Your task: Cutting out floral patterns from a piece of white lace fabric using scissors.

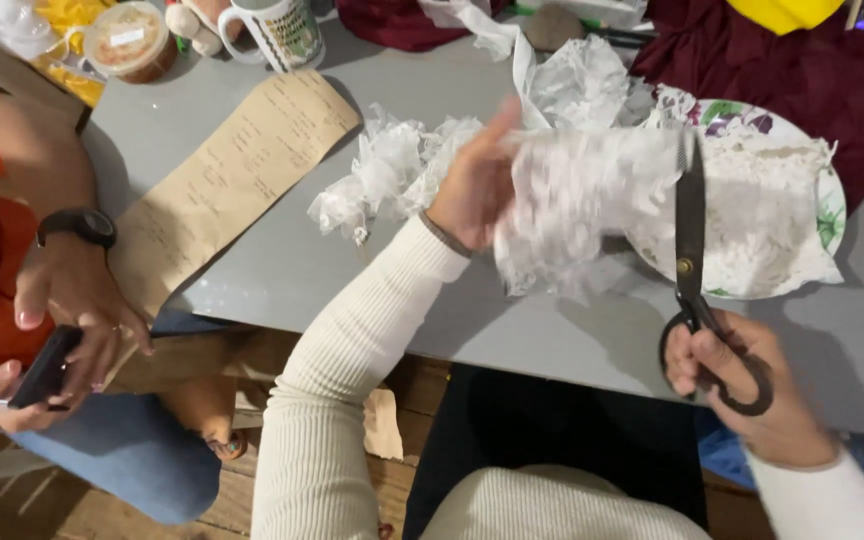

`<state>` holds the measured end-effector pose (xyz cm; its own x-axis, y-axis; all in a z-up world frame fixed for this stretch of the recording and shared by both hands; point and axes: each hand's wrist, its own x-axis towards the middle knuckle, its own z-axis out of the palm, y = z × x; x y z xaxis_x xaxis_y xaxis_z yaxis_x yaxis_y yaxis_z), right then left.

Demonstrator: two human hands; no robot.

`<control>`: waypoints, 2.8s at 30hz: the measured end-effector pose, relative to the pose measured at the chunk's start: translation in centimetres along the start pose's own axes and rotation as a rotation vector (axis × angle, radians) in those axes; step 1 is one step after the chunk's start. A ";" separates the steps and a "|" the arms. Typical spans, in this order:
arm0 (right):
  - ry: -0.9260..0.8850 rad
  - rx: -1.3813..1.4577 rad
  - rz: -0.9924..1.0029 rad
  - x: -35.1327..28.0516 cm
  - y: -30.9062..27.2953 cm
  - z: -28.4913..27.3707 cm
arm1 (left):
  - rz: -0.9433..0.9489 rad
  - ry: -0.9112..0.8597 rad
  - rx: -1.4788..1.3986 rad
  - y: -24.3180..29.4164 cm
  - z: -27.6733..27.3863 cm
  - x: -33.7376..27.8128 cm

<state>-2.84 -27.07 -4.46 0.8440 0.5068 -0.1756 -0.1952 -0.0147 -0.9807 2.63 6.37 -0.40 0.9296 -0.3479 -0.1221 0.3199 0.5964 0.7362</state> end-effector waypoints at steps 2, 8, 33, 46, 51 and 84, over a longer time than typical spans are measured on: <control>-0.027 0.222 -0.118 0.4 0.5 1.4 | 0.096 0.110 -0.672 -0.8 -1.3 1.1; 0.042 0.091 -0.155 1.3 -0.1 4.6 | 0.122 0.004 -0.532 -6.0 -2.4 3.4; 0.114 -0.123 -0.082 -0.7 -0.2 3.8 | 0.543 0.102 0.860 -0.8 3.4 2.4; -0.068 -0.240 0.042 -1.5 0.8 -1.7 | 0.495 -0.018 0.672 -2.4 3.6 2.7; -0.101 -0.234 -0.080 -0.8 0.6 -1.4 | 0.400 -0.063 0.587 -1.7 3.8 1.3; -0.099 -0.393 -0.067 -0.8 -0.1 -4.6 | 0.327 -0.237 0.709 -1.0 1.6 1.0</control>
<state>-1.25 -31.42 -4.61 0.7927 0.5976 -0.1203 0.0798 -0.2973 -0.9514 2.94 4.31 -0.18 0.8672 -0.4262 0.2576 -0.2269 0.1224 0.9662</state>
